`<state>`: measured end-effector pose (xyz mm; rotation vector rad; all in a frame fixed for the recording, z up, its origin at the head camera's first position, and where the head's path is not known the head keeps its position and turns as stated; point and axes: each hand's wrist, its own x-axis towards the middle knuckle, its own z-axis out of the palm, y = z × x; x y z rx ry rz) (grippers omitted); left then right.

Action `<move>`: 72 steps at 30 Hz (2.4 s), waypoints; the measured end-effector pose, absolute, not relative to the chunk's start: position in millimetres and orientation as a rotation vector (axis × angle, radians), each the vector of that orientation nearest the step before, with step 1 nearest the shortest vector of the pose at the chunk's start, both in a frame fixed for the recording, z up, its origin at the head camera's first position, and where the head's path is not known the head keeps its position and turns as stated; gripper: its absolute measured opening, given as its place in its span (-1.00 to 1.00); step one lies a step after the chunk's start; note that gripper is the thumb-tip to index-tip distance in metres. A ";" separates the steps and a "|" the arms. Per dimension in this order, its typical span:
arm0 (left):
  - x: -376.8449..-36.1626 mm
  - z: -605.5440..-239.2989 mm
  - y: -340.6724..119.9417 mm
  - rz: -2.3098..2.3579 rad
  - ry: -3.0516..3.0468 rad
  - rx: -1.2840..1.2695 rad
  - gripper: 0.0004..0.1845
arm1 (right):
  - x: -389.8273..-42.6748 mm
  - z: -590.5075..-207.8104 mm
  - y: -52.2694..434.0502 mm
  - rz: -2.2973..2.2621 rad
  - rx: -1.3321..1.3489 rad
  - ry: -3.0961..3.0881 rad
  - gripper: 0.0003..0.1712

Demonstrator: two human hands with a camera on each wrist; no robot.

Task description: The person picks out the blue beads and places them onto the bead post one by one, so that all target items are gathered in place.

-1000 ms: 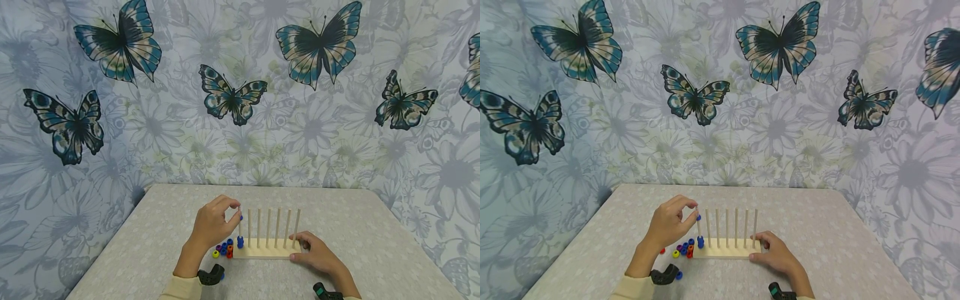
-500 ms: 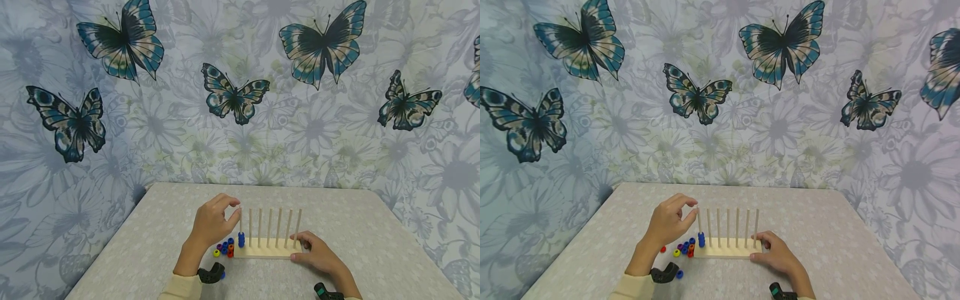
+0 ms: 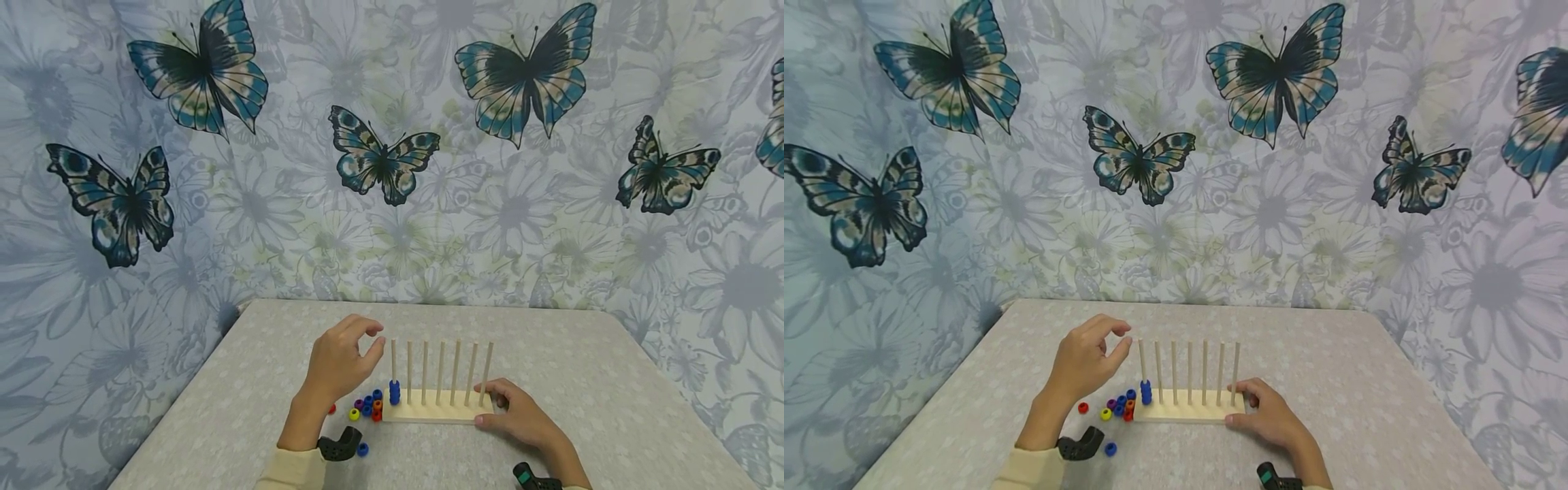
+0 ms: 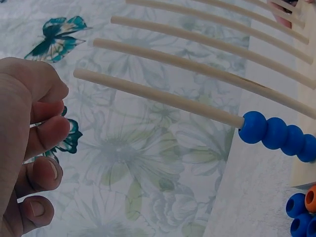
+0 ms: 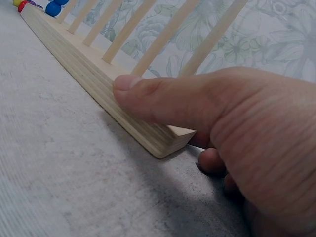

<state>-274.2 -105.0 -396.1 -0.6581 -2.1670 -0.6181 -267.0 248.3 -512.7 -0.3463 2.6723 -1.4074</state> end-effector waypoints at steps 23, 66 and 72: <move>-263.4 -395.2 -108.6 -0.654 -2.168 -0.586 -0.89 | -263.4 -518.5 250.3 -1.373 -0.335 2.684 -0.38; -235.3 -443.9 -139.8 -0.877 -2.345 -0.613 -0.85 | -264.6 -514.2 252.0 -1.388 -0.339 2.662 -0.37; -234.2 -447.2 -142.2 -0.947 -2.451 -0.548 -0.86 | -265.0 -514.2 250.2 -1.381 -0.343 2.668 -0.37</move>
